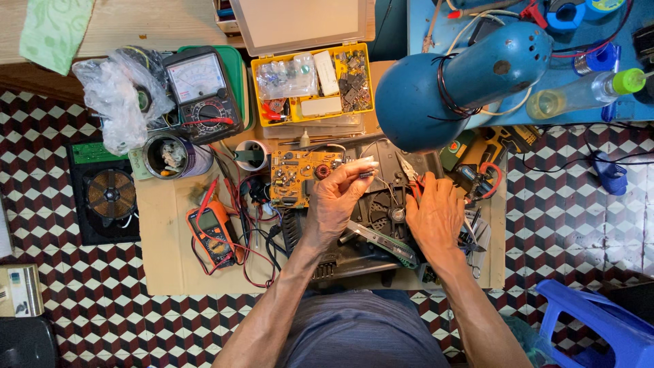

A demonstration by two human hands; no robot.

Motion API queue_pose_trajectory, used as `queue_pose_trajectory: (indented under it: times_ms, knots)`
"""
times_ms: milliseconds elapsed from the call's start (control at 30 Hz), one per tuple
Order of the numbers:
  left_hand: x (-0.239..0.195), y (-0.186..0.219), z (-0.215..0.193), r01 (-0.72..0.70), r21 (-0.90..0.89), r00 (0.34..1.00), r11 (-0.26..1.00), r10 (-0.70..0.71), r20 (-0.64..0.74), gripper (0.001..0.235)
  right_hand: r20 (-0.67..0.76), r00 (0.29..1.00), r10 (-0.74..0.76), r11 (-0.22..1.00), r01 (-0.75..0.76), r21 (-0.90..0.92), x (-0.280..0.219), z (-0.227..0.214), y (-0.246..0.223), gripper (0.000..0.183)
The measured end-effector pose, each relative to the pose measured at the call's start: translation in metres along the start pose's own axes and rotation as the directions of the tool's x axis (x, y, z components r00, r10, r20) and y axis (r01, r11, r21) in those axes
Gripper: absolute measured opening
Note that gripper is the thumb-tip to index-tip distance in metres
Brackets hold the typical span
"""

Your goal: The person works on a circuit board, using pliers to bend and adjust the fins of a metal heatsink. They repeatedly test the fit of the heatsink on the board, flip the board to check alignment, and continue adjusting the fins with pliers.

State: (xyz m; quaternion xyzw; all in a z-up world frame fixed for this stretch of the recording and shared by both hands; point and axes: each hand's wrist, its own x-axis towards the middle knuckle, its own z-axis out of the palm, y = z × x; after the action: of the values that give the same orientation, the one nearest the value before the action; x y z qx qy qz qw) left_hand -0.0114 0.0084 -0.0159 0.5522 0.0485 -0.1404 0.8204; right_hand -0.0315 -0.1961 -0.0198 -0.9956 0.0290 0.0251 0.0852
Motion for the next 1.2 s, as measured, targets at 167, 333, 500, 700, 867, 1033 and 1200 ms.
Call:
queue_pose_trajectory:
  times_ms: [167,333,500,700,867,1033,1200]
  knots:
    - [-0.005,0.014,0.005,-0.057,0.080,0.997,0.995,0.060,-0.038,0.032,-0.034,0.994,0.099,0.910,-0.077,0.408,-0.012,-0.033,-0.018,0.033]
    - [-0.026,0.027,0.021,-0.239,0.662,0.934,0.710,0.356,-0.045,0.033,0.488,0.849,0.203,-0.027,-0.493,0.870,-0.025,-0.039,-0.054,0.029]
    - [-0.047,0.022,0.040,-0.243,0.586,0.887,0.773,0.421,-0.187,0.029,0.516,0.841,0.164,-0.265,-0.466,0.844,-0.029,-0.030,-0.067,0.025]
    - [-0.065,0.006,0.056,-0.088,0.179,0.914,0.980,0.151,-0.377,0.045,0.405,0.894,0.191,-0.102,-0.392,0.914,-0.041,-0.029,-0.063,0.024]
    - [-0.079,0.002,0.047,-0.136,0.451,0.869,0.882,0.325,-0.373,0.044,0.354,0.926,0.132,0.034,-0.361,0.932,-0.044,-0.032,-0.068,0.028]
    - [-0.089,0.001,0.040,-0.164,0.398,0.868,0.903,0.323,-0.376,0.044,0.431,0.900,0.068,-0.077,-0.426,0.902,-0.043,-0.033,-0.080,0.029]
    - [-0.094,-0.002,0.029,-0.170,0.468,0.826,0.867,0.385,-0.411,0.041,0.481,0.876,-0.015,-0.133,-0.479,0.868,-0.037,-0.035,-0.094,0.031]
